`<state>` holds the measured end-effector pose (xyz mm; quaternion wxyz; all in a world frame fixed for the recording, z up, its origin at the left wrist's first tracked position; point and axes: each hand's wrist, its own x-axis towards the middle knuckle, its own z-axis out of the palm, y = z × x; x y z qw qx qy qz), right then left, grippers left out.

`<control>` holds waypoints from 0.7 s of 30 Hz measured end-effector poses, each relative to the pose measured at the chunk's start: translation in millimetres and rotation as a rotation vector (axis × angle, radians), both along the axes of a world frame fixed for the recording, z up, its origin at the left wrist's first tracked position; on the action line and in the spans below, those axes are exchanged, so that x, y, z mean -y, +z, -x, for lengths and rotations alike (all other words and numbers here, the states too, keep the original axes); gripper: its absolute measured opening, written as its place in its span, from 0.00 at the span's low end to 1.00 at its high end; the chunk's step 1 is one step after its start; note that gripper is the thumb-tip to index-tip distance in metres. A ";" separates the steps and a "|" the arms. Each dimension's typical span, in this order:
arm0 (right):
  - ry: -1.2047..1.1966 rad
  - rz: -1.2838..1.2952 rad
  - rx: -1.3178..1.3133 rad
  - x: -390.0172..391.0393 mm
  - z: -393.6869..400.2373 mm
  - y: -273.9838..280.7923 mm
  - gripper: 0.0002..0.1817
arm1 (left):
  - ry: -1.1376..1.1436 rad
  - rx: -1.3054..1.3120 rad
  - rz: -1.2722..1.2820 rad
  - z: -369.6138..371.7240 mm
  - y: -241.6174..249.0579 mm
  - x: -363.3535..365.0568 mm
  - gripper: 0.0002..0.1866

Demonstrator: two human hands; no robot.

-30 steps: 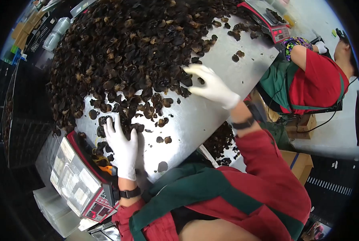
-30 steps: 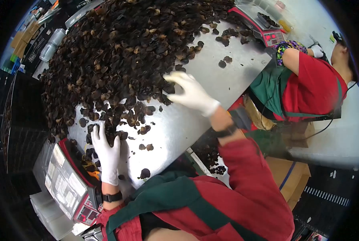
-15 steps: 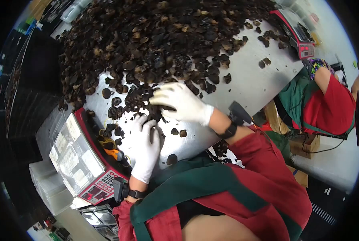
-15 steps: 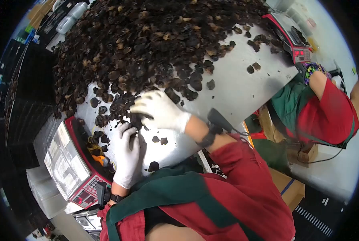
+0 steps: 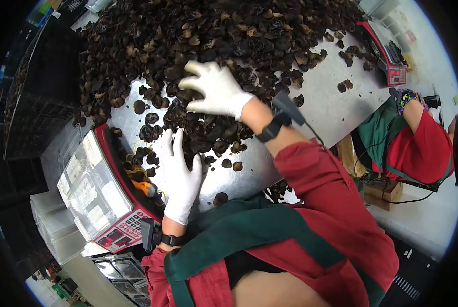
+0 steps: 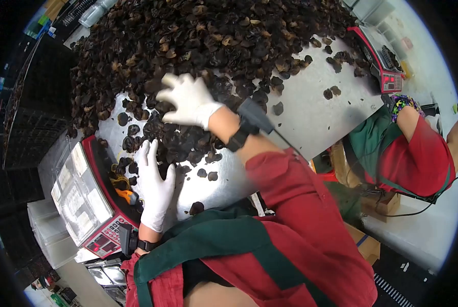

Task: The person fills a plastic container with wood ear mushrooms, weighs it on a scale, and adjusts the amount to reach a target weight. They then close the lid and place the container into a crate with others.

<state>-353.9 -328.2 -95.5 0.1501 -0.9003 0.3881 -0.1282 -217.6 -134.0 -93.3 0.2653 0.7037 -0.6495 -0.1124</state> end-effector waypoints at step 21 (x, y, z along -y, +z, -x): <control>0.067 0.112 0.073 -97.8 40.2 -15.7 0.30 | -0.171 0.111 -0.038 15.7 2.4 15.1 0.35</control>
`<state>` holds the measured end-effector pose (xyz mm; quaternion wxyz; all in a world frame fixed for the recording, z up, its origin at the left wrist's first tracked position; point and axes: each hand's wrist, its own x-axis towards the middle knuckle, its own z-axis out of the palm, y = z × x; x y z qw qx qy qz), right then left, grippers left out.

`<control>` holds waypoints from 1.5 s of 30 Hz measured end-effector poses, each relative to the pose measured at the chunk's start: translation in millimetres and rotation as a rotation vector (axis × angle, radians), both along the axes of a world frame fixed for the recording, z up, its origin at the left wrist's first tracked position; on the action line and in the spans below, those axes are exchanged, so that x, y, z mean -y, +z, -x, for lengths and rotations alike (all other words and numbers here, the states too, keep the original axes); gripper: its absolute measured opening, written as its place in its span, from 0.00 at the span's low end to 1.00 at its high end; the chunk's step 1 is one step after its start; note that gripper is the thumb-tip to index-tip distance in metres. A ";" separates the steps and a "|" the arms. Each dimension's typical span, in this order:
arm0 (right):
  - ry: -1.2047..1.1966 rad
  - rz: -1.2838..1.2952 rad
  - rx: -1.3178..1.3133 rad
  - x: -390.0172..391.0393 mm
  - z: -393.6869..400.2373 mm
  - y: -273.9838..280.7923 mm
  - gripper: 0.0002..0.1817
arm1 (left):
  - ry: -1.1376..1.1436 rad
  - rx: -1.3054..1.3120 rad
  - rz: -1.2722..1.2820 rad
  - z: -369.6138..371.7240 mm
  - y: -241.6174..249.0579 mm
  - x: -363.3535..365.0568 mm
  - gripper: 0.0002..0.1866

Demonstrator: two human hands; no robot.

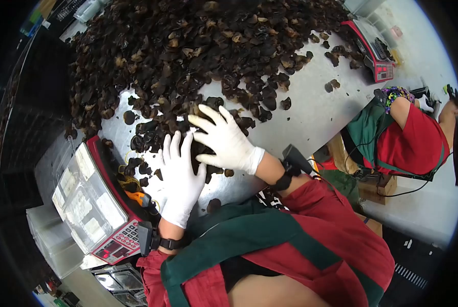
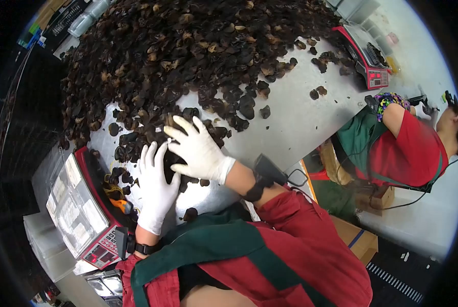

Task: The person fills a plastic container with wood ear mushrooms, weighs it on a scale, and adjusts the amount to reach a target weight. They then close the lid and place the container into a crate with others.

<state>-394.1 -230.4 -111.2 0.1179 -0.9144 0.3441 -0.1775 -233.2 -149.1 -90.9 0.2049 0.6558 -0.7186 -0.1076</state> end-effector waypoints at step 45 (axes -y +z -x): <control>-0.574 -0.607 0.011 -66.7 214.1 60.3 0.09 | -0.285 0.127 0.089 9.3 6.6 87.2 0.34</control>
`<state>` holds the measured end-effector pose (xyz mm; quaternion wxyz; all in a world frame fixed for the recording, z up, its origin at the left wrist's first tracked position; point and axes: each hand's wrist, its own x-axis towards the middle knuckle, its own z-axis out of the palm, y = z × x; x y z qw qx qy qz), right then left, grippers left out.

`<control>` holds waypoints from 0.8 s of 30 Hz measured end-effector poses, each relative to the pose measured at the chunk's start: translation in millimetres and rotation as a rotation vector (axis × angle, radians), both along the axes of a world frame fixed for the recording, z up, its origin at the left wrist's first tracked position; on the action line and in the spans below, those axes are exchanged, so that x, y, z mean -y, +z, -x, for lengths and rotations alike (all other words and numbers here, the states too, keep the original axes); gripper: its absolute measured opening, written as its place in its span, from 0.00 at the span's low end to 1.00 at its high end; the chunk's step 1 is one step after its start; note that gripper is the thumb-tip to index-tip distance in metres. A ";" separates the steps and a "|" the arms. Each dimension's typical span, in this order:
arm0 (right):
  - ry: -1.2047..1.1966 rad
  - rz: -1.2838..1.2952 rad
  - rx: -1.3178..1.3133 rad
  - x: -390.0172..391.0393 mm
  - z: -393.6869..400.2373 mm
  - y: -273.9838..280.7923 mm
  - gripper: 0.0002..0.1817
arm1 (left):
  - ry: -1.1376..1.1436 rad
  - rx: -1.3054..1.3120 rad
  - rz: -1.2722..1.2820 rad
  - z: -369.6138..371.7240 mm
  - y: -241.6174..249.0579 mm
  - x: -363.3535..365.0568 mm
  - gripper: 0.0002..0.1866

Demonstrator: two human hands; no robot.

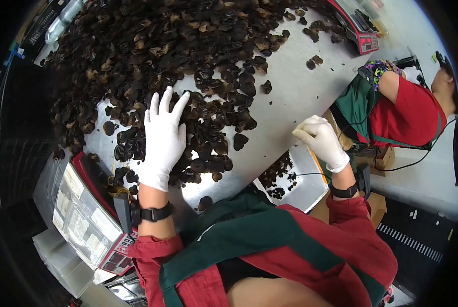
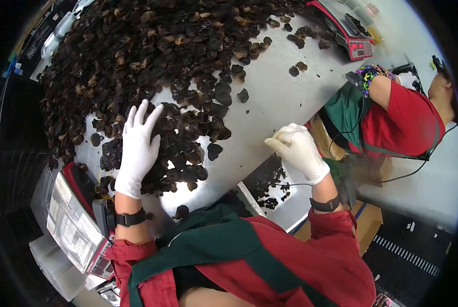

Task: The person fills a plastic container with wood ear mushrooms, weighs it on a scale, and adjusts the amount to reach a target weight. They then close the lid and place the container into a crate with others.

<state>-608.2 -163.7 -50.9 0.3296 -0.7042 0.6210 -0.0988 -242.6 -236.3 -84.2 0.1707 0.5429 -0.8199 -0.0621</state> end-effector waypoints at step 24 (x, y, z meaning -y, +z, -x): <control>0.299 0.680 0.054 227.4 -194.8 -26.8 0.21 | 0.332 -0.041 -0.116 -29.3 8.0 -108.8 0.16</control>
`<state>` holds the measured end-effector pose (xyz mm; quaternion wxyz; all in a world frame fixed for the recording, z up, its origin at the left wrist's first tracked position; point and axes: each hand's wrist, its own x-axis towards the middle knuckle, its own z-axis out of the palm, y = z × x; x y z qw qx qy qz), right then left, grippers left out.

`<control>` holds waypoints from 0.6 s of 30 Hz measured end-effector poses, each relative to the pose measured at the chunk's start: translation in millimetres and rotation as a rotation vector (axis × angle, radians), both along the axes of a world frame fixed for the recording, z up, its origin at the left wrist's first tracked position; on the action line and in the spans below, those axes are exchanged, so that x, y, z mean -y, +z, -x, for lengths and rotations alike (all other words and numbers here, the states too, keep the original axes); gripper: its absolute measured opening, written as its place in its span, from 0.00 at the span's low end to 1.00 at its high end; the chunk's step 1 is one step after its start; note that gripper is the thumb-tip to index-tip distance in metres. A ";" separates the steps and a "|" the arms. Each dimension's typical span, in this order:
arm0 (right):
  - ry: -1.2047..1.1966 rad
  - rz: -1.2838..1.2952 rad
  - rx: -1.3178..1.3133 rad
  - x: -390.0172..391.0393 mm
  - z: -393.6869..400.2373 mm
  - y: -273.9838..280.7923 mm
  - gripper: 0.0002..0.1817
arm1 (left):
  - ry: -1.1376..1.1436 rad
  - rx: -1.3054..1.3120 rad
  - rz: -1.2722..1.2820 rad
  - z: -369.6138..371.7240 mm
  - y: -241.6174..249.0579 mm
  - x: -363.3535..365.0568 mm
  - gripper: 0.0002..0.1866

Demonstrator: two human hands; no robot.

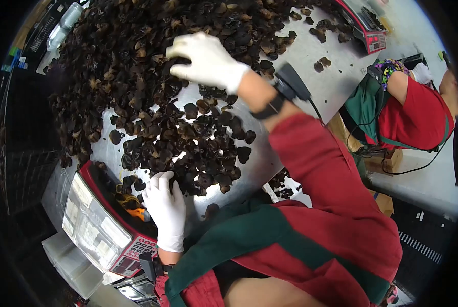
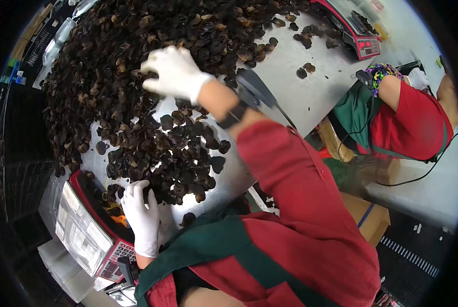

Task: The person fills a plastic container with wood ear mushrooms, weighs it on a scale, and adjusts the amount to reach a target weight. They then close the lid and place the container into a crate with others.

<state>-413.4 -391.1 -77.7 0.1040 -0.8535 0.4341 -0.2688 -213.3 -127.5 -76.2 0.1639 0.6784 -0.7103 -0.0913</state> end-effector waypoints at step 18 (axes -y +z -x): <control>0.157 -0.112 -0.216 -156.6 22.9 -20.9 0.28 | -0.038 -0.069 0.313 -11.0 -1.6 131.4 0.24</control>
